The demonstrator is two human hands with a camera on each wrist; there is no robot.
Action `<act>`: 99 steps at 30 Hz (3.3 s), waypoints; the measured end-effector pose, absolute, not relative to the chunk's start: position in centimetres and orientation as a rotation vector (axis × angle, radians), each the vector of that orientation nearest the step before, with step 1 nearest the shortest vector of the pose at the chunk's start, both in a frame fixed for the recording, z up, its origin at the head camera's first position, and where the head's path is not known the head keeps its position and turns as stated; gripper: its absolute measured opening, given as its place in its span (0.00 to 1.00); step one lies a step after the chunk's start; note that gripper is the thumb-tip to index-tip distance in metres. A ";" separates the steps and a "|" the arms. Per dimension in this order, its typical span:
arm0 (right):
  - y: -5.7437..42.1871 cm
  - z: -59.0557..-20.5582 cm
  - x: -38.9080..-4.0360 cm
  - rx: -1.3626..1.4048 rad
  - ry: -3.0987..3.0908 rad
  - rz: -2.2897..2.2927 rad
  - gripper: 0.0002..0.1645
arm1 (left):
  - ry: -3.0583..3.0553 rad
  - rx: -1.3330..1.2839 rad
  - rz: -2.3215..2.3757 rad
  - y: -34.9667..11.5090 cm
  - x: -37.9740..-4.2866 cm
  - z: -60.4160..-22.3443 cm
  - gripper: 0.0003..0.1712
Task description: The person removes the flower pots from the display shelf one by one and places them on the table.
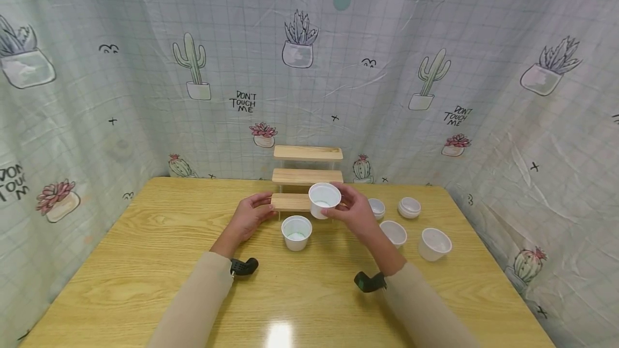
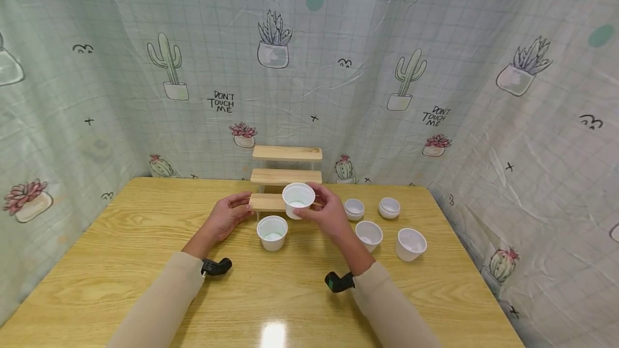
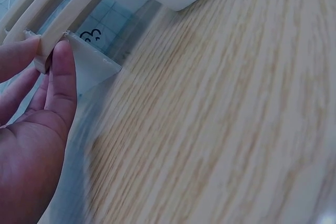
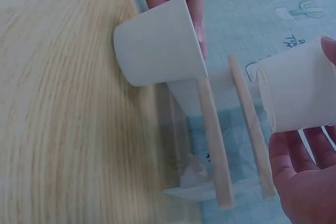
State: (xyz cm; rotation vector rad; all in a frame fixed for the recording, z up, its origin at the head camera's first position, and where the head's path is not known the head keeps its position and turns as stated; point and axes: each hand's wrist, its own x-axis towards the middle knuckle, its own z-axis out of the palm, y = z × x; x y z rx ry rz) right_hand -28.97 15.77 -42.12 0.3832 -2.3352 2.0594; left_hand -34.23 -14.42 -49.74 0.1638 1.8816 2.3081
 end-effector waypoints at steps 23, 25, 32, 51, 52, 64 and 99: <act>14.7 -41.2 -31.6 0.514 -2.288 2.044 0.39 | 1.888 0.173 2.316 -14.4 -34.5 -50.3 0.32; 14.6 -41.1 -31.8 0.512 -2.290 2.048 0.39 | 1.883 0.168 2.319 -14.4 -34.5 -50.2 0.31; 14.0 -40.5 -32.5 0.495 -2.303 2.051 0.42 | 1.896 0.177 2.319 -14.4 -34.3 -50.0 0.31; 12.4 -39.8 -34.2 0.560 -2.270 2.042 0.38 | 1.895 0.171 2.315 -14.4 -34.3 -50.1 0.31; 12.4 -39.7 -34.2 0.560 -2.276 2.028 0.38 | 1.895 0.167 2.317 -14.4 -34.4 -50.1 0.31; 11.6 -38.7 -35.1 0.503 -2.311 2.004 0.41 | 1.890 0.166 2.311 -14.5 -34.6 -50.4 0.31; 9.1 -36.9 -39.7 0.468 -2.234 1.907 0.41 | 1.853 0.159 2.334 -14.3 -34.6 -50.4 0.32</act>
